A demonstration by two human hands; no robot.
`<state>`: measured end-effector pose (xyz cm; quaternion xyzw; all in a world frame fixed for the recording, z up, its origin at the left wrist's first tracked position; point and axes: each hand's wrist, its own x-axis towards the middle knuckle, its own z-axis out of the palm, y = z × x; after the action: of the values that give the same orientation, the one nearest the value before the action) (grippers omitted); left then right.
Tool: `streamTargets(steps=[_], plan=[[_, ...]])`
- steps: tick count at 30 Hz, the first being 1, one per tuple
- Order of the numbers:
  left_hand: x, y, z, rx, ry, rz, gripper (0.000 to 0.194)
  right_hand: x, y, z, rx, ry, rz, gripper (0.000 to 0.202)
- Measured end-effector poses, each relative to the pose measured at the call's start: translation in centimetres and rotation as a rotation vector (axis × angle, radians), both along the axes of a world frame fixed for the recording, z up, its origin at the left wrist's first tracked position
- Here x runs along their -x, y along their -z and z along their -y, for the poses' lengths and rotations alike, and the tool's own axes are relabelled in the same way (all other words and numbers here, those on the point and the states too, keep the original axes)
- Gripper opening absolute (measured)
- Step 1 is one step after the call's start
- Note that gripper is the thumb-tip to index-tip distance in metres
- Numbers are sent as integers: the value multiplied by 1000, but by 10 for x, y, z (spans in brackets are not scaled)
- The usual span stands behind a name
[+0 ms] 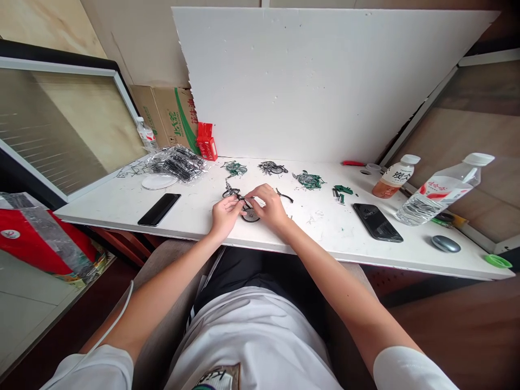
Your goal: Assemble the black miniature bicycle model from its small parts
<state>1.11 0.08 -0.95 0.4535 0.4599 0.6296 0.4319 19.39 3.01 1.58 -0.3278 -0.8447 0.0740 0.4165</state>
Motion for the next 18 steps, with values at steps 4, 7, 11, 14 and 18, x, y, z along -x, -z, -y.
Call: streamTargets(steps=[4, 7, 11, 14, 18], plan=[[-1, -3, 2, 5, 9, 0, 52, 3, 4, 0, -39, 2, 58, 34], [-2, -4, 4, 28, 1, -22, 54, 4, 6, -3, -86, -16, 27, 30], [-2, -5, 6, 46, 3, -55, 57, 3, 9, -6, -187, -70, -39, 24], [-1, -5, 7, 45, 16, -57, 56, 3, 11, -7, -204, -81, -39, 24], [-1, -3, 6, 41, 34, -58, 53, 3, 15, -11, -214, -113, -46, 27]])
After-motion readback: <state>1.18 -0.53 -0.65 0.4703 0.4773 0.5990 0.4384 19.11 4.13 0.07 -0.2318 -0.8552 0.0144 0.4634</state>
